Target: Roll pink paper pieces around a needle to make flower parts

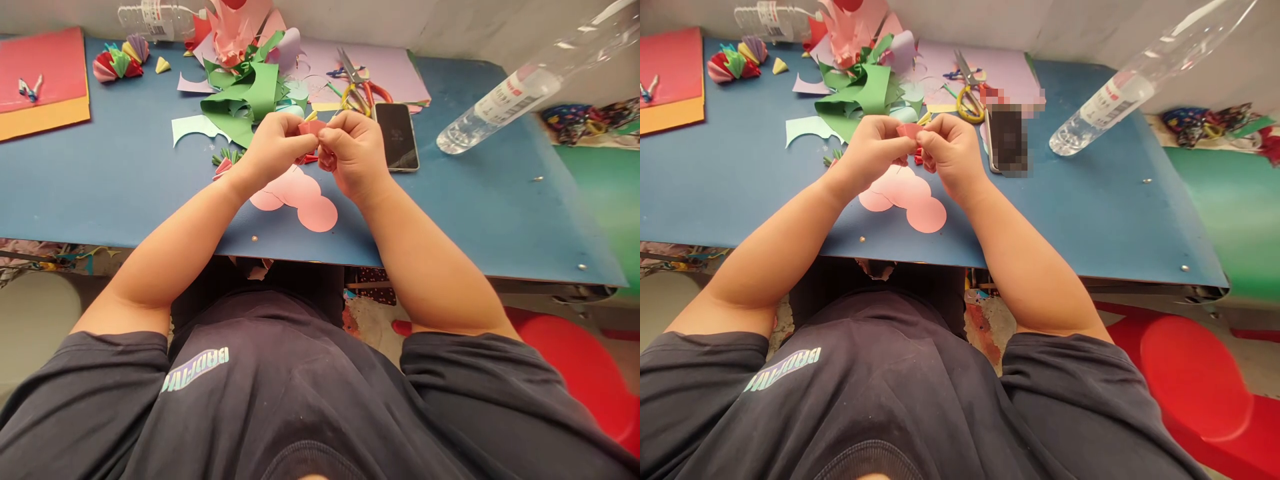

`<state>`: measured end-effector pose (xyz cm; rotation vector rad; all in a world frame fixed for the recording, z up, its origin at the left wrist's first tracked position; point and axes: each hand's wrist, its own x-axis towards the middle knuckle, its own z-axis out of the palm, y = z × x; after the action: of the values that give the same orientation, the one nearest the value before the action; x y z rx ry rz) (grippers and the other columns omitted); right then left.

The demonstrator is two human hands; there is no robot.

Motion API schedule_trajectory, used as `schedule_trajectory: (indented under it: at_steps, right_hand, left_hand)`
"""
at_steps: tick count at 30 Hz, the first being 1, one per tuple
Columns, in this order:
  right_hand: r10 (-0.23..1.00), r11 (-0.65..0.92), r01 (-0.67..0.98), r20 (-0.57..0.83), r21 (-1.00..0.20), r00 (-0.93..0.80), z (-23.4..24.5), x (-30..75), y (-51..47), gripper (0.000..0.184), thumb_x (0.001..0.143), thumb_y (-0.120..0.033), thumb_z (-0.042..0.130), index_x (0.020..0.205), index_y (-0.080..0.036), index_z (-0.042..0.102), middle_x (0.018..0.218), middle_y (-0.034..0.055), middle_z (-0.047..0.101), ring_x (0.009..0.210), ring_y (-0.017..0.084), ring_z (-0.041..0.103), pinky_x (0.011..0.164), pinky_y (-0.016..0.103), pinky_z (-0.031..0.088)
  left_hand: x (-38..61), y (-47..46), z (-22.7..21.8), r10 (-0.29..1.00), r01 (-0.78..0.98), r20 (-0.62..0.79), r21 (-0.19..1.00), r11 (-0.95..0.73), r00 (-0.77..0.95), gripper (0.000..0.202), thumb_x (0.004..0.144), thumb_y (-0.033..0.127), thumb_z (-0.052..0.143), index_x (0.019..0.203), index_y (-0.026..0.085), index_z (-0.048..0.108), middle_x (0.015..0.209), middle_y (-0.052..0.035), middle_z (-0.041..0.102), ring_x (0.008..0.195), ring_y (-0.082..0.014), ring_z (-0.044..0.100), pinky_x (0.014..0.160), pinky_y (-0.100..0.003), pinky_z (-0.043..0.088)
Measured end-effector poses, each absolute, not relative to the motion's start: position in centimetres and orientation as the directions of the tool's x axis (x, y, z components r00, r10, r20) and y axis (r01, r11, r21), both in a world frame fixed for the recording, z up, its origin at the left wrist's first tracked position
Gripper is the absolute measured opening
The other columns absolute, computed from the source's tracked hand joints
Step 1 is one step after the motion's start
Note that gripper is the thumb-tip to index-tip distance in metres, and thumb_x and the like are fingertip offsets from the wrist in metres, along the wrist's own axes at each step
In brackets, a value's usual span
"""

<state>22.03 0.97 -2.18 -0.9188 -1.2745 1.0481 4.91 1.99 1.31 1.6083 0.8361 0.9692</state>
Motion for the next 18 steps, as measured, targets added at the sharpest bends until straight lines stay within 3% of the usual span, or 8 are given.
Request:
schedule_trajectory:
  at_steps: [10,18]
  right_hand:
    - [0.965,0.262,-0.104,0.264,-0.959,-0.003,-1.76,21.87,0.35,0.051,0.067,-0.061,0.094,0.071,-0.032,0.054,0.052,-0.0075,0.046,0.055,0.014,0.032,0.060,0.039,0.024]
    - [0.964,0.265,-0.118,0.266,-0.957,0.007,-1.69,21.79,0.33,0.045,0.067,-0.052,0.095,0.067,-0.031,0.056,0.051,-0.0068,0.048,0.050,0.013,0.035,0.059,0.038,0.022]
  left_hand:
    - [5.15,1.76,1.60,0.888,0.119,0.155,0.966,-0.227,0.432,0.035,0.091,0.009,0.069,0.062,0.019,0.051,0.067,0.0018,0.049,0.074,-0.0128,0.048,0.076,-0.033,0.037]
    - [5.40,2.27,1.25,0.901,0.145,0.171,0.958,-0.246,0.398,0.031,0.086,0.006,0.066,0.062,0.018,0.051,0.065,0.0037,0.043,0.070,-0.0109,0.053,0.075,-0.033,0.036]
